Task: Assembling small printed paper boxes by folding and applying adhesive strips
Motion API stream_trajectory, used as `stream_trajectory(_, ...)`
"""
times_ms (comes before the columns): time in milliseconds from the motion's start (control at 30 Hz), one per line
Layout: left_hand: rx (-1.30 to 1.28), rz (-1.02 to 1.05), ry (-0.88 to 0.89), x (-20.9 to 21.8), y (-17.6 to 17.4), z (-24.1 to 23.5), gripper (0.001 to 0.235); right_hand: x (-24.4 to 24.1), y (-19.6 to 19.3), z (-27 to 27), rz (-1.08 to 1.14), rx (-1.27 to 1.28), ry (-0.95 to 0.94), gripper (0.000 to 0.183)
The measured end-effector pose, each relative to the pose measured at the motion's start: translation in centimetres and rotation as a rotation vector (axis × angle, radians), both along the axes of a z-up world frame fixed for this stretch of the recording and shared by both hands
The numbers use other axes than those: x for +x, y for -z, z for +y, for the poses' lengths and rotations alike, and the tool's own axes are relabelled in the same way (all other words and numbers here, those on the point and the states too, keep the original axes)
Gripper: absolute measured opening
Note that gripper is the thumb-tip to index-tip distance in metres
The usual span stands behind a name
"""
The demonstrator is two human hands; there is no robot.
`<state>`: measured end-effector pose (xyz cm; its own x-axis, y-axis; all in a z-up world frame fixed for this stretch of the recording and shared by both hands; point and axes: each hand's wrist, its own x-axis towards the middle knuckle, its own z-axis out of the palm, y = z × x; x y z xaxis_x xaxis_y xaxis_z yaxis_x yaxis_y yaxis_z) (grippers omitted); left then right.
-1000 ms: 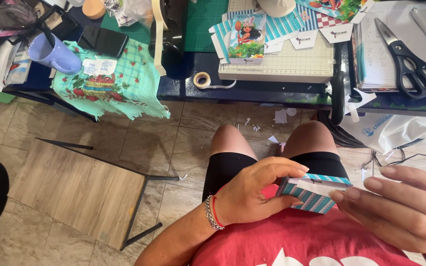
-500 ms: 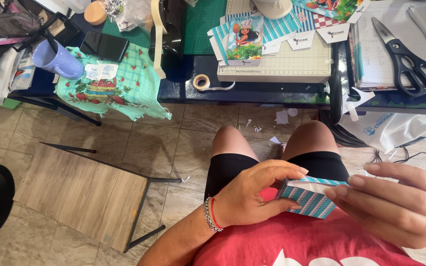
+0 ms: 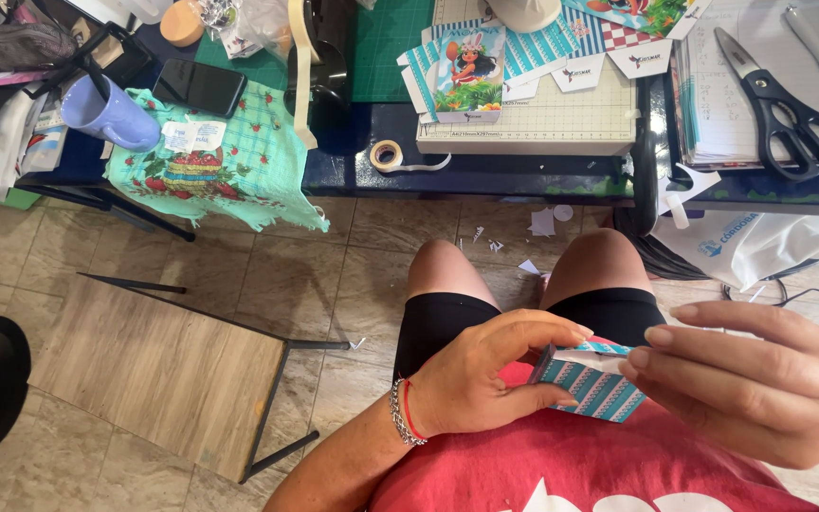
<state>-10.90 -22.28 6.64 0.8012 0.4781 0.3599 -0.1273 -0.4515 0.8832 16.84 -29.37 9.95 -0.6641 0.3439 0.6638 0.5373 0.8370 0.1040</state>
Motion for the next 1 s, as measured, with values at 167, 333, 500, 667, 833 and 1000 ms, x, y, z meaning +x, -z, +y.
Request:
stream_trajectory(167,0.018,0.010,-0.005,0.1,0.0,-0.1,0.044,-0.2,-0.9,0.3,-0.038,0.014,-0.036,0.018)
stream_trajectory(333,0.006,0.004,0.003,0.1,-0.1,-0.2,0.043,-0.1,-0.9,0.0,-0.038,-0.012,-0.028,0.022)
stream_trajectory(500,0.018,0.005,0.011,0.1,0.1,-0.2,0.042,-0.2,-1.2,0.0,-0.028,-0.019,-0.013,0.022)
stream_trajectory(667,0.011,0.019,0.015,0.1,0.1,-0.2,0.044,-0.2,-2.2,0.3,-0.072,-0.021,-0.049,0.023)
stream_trajectory(833,0.004,0.039,0.015,0.0,0.0,-0.1,0.044,-0.1,-2.2,-0.3,-0.049,-0.126,0.025,0.026)
stream_trajectory(1000,0.004,0.063,0.010,0.1,0.7,-0.2,0.045,-0.3,-3.2,0.9,-0.040,-0.236,-0.011,0.020)
